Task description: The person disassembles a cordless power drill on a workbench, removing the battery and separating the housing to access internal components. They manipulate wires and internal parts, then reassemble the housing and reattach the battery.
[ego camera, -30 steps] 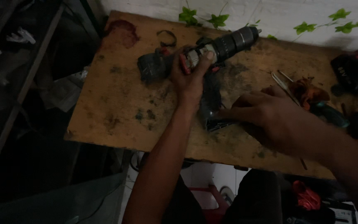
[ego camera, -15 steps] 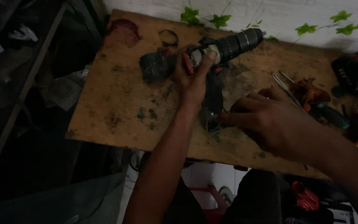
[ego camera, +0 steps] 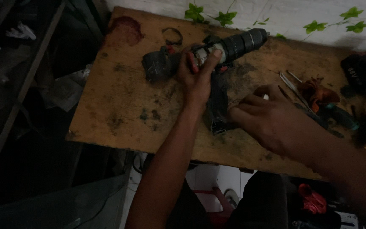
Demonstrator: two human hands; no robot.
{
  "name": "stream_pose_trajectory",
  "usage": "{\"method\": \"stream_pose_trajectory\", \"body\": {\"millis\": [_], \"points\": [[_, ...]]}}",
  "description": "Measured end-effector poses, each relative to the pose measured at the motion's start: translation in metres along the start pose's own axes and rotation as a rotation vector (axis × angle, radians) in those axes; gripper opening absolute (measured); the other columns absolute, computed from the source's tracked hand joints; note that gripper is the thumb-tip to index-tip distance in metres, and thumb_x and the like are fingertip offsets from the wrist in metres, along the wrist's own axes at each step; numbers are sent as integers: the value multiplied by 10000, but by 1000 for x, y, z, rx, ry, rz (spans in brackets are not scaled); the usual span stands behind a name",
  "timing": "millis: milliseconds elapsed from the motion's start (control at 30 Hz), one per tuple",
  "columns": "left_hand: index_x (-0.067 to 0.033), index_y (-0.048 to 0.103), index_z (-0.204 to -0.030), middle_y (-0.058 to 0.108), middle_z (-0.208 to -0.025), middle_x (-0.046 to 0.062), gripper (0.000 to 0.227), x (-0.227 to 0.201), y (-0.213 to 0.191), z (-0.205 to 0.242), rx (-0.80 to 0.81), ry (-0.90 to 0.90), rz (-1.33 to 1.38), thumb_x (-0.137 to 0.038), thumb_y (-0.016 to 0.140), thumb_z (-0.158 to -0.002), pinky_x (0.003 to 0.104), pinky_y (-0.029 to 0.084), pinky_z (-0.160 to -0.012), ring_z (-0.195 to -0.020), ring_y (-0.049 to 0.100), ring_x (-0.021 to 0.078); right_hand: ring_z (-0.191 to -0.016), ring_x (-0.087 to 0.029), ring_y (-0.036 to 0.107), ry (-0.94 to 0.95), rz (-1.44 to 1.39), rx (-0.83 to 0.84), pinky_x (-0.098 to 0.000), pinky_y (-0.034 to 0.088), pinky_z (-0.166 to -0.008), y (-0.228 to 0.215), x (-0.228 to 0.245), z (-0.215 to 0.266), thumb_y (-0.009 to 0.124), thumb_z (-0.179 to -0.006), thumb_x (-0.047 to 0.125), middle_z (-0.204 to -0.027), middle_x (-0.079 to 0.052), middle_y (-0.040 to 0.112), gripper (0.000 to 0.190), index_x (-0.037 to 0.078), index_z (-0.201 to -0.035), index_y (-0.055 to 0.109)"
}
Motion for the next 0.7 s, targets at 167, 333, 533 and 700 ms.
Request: {"method": "stream_pose_trajectory", "body": {"millis": [167, 333, 533, 700], "points": [[-70, 643, -1232, 694, -1181, 112, 587, -9, 1, 7, -50, -114, -36, -383, 814, -765, 419, 582, -928, -1092, 679, 276, -1017, -364, 609, -34, -22, -7, -608, 365, -1020, 10, 3, 4, 558, -1047, 230, -1058, -129, 681, 136, 124, -1035, 643], [-103, 645, -1068, 666, -1015, 39, 400, -22, 3, 8, -35, -13, -98, -364, 792, -802, 380, 563, -856, -959, 648, 204, -1010, -338, 624, -89, -30, -55, -605, 348, -1046, 5, 8, 4, 562, -1036, 176, -1092, -105, 694, 115, 144, -995, 664], [-101, 638, -1173, 687, -1119, 80, 515, -21, 4, 8, 9, -39, -93, -415, 795, -796, 434, 562, -915, -1053, 672, 267, -952, -357, 615, -177, 126, -133, -552, 418, -956, 9, 19, 15, 597, -967, 79, -1150, -191, 637, 92, 119, -1049, 612], [-88, 626, -1203, 637, -1132, 57, 596, -27, 1, 9, -31, -46, -167, -468, 776, -769, 405, 552, -876, -1058, 634, 236, -964, -265, 599, -93, 434, -400, -458, 445, -827, 9, 31, 45, 711, -1043, 153, -1044, -68, 602, 324, 162, -1367, 701]]}}
Point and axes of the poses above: each hand's wrist, its own z-axis away from the middle knuckle, its own y-axis out of the palm, x = y × z, the point moved 6 cm from there along -z, towards the middle knuckle
